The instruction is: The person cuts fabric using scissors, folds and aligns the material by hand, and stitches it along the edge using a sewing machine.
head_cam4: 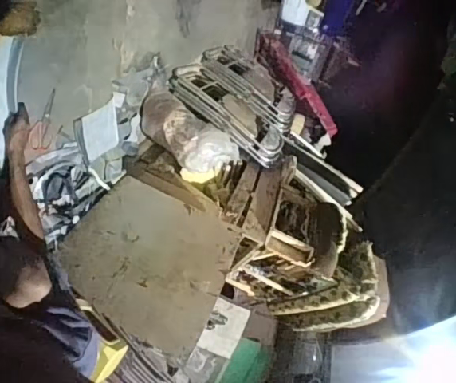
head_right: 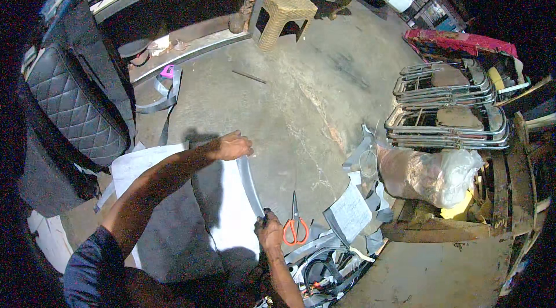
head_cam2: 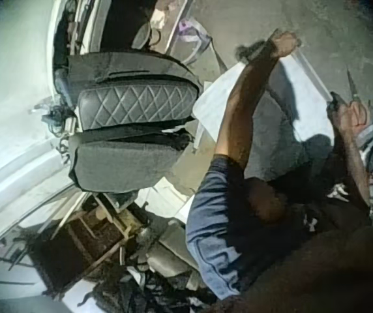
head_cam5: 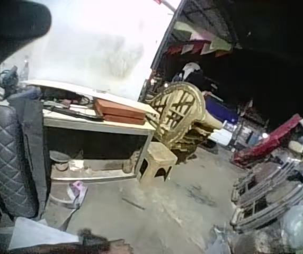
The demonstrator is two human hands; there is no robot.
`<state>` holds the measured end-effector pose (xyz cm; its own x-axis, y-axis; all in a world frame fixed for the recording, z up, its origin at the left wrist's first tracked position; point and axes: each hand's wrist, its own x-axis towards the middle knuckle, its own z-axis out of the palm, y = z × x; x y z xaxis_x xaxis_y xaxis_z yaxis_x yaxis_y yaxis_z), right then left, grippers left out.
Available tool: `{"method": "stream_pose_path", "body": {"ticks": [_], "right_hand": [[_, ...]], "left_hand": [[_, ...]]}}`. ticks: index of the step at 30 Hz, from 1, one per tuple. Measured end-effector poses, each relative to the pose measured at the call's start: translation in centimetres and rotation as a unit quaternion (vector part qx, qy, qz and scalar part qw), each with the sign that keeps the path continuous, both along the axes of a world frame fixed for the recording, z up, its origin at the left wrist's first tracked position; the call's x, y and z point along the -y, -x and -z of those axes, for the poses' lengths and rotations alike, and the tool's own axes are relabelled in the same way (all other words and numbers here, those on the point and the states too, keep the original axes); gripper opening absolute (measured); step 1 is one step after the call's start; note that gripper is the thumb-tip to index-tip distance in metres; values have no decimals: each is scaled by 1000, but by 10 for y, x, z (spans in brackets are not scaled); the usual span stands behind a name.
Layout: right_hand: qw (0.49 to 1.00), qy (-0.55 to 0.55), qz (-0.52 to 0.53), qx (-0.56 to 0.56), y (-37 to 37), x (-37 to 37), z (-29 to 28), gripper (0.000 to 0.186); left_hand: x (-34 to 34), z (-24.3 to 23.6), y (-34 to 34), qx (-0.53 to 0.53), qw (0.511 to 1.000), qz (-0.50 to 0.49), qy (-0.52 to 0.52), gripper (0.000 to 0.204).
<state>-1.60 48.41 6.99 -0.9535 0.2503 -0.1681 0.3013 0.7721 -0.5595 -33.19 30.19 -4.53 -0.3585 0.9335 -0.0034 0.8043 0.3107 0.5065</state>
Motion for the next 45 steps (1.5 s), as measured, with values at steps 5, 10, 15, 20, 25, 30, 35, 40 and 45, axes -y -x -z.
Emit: {"method": "stream_pose_path", "body": {"ticks": [5,10,15,20,25,30,35,40,45], "right_hand": [[1000,-12,19,-9,-2,1,-2,35],[999,25,31,33,1,2,-1,35],[999,7,35,15,-6,-4,8,38],[999,5,37,15,-3,1,7,39],[999,10,39,17,-2,0,-4,38],[999,-21,6,-31,-4,0,16,38],[1000,-12,16,-17,-6,-3,10,39],[999,8,38,34,-4,-2,6,40],[999,0,31,15,-5,-3,5,41]], "left_hand": [[-10,40,0,37,994,-20,-97,29],[4,42,2,36,983,-14,-178,28],[-9,-2,-15,-185,979,-29,-75,21],[-2,-10,-18,-208,965,-70,-148,14],[3,-44,-33,-226,940,-63,-248,12],[27,-36,-21,-171,966,-100,-166,21],[14,-81,-18,-44,989,-130,56,27],[15,-88,-18,-20,989,-129,67,28],[14,-89,-22,-36,988,-138,64,27]]}}
